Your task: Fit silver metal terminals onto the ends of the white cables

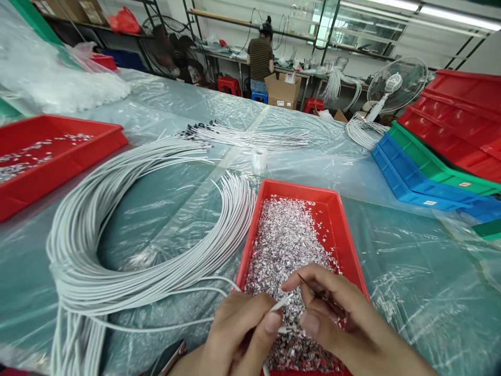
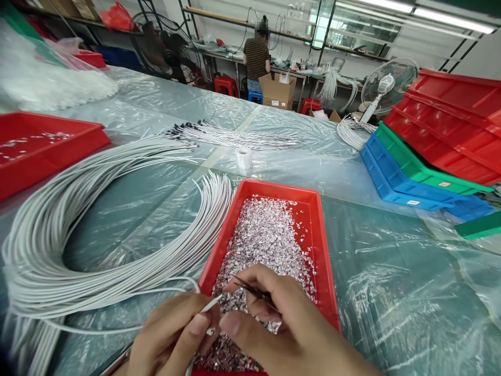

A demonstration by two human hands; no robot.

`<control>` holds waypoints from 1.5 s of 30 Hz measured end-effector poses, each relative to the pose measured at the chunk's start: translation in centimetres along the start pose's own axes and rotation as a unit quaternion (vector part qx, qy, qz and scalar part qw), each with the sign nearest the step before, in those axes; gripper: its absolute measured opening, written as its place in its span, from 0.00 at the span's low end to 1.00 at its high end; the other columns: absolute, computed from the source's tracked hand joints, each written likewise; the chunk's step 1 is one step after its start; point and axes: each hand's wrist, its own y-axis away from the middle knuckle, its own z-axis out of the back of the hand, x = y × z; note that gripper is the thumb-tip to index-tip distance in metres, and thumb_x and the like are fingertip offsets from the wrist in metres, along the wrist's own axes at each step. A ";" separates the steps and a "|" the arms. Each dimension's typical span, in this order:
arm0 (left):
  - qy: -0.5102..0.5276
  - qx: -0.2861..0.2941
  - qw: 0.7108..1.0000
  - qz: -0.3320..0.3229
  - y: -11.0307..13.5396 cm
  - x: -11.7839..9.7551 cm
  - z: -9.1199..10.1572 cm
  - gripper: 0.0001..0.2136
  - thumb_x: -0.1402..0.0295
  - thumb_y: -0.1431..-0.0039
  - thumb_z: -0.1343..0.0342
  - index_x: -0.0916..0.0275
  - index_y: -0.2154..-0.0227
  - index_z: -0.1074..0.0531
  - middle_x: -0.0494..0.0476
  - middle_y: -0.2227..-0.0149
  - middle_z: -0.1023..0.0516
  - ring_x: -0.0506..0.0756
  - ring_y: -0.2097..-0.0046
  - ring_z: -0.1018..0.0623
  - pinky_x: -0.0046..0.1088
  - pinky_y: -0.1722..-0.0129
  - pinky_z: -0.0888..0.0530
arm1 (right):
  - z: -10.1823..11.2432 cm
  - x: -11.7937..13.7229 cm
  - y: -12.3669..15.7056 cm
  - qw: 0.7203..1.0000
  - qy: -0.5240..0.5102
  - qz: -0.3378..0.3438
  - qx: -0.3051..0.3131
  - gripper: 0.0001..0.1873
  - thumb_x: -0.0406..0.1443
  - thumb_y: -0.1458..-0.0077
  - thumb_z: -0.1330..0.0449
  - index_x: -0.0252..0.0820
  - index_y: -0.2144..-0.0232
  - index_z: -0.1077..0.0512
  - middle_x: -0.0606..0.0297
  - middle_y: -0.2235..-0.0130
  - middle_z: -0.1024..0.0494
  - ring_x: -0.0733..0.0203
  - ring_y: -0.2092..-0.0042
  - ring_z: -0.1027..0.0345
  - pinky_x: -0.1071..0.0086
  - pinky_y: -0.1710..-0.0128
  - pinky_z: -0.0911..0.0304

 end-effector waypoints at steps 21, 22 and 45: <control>0.011 0.000 1.000 0.007 0.1 0.1 -0.2 0.16 0.67 0.31 0.64 0.60 0.76 0.42 0.45 0.81 0.38 0.47 0.80 0.36 0.23 0.78 0.38 | -0.4 0.3 -0.7 0.980 0.056 0.190 0.028 0.16 0.34 0.38 0.49 0.59 0.52 0.29 0.75 0.60 0.19 0.67 0.61 0.25 0.77 0.60 0.34; 0.012 -0.003 1.000 0.009 0.2 0.1 -0.2 0.16 0.67 0.31 0.64 0.60 0.75 0.42 0.45 0.81 0.38 0.47 0.80 0.36 0.24 0.78 0.38 | -0.4 0.3 -0.7 0.981 0.050 0.188 0.025 0.16 0.34 0.38 0.48 0.59 0.52 0.29 0.75 0.59 0.19 0.68 0.59 0.26 0.77 0.59 0.35; -0.025 0.054 0.998 -0.017 0.5 1.0 0.1 0.14 0.68 0.31 0.64 0.61 0.72 0.40 0.49 0.77 0.33 0.48 0.74 0.30 0.22 0.71 0.31 | 0.1 -0.1 0.3 0.999 0.012 0.025 0.029 0.15 0.42 0.43 0.41 0.56 0.53 0.27 0.66 0.51 0.23 0.55 0.49 0.31 0.61 0.48 0.36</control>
